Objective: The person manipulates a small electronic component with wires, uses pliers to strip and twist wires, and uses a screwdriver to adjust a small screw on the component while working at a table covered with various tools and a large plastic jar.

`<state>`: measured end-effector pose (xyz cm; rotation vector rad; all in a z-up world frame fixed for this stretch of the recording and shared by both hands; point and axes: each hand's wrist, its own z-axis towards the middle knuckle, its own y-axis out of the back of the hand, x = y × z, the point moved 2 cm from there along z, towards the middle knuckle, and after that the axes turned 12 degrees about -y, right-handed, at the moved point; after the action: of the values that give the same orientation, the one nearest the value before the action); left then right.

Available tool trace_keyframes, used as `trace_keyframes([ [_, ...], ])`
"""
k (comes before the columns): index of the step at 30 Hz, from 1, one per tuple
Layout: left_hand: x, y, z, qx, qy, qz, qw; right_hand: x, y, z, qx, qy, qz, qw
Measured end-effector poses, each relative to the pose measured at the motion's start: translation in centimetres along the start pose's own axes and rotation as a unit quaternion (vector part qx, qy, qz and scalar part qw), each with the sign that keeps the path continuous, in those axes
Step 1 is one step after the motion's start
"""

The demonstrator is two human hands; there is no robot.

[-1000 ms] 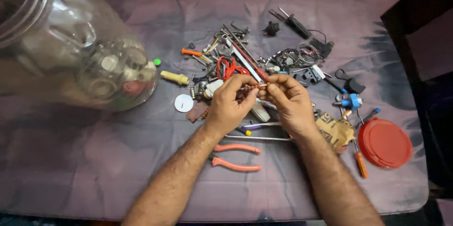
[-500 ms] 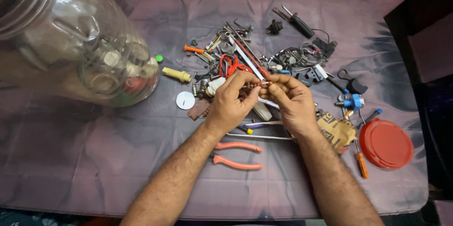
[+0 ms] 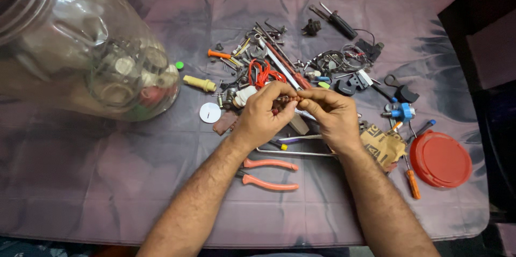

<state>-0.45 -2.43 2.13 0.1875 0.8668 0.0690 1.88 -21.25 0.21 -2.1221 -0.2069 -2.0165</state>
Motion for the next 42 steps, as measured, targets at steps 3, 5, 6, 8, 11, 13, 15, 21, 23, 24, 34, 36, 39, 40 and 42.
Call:
trace_keyframes([
  [3,0.3,-0.1,0.0,-0.007,-0.016,-0.025,1.0,0.0,0.0,-0.2,-0.014,-0.022,0.021,0.999],
  [5,0.5,-0.1,0.0,-0.001,0.008,-0.03,1.0,-0.1,0.1,-0.1,-0.015,-0.019,0.026,0.999],
  [6,0.5,0.0,0.0,-0.001,0.007,-0.031,1.0,-0.1,0.2,0.0,-0.015,-0.015,0.031,0.999],
  [8,0.6,0.0,-0.1,0.006,0.027,-0.029,0.999,-0.3,0.3,0.0,-0.021,-0.027,0.021,0.999],
  [11,0.5,-0.1,0.0,0.007,0.021,-0.045,0.999,-0.5,0.4,0.0,-0.032,-0.044,-0.006,0.999],
  [13,0.5,-0.1,0.0,0.007,0.017,-0.042,0.999,-0.3,0.4,0.0,-0.038,-0.048,-0.022,0.998],
  [15,0.6,-0.1,0.0,0.006,0.013,-0.038,0.999,0.0,0.0,-0.2,-0.004,-0.001,0.012,1.0],
  [21,0.8,-0.2,-0.1,0.011,0.025,-0.049,0.998,0.0,0.0,-0.2,-0.022,-0.037,-0.005,0.999],
  [23,1.0,-0.3,-0.1,0.0,0.029,-0.068,0.997,0.2,-0.1,-0.3,-0.021,-0.035,-0.002,0.999],
  [24,1.2,-0.4,-0.2,0.0,0.028,-0.067,0.997,0.3,-0.2,-0.3,-0.019,-0.033,0.002,0.999],
  [34,4.2,-1.6,-1.0,-0.094,0.106,-0.288,0.947,-0.4,-0.2,-0.1,-0.052,-0.052,-0.027,0.997],
  [36,3.9,-1.6,-0.9,-0.099,0.098,-0.305,0.942,-0.1,-0.4,-0.1,-0.049,-0.049,-0.031,0.997],
  [39,2.8,-1.3,-0.5,-0.089,0.118,-0.279,0.949,0.7,-0.8,-0.5,-0.066,-0.04,0.029,0.997],
  [40,2.2,-1.1,-0.4,-0.078,0.099,-0.207,0.97,1.0,-1.0,-0.6,-0.066,-0.04,0.029,0.997],
  [42,0.9,-0.7,-0.1,-0.066,0.076,-0.135,0.986,2.0,-1.1,-0.9,-0.076,0.062,0.003,0.995],
])
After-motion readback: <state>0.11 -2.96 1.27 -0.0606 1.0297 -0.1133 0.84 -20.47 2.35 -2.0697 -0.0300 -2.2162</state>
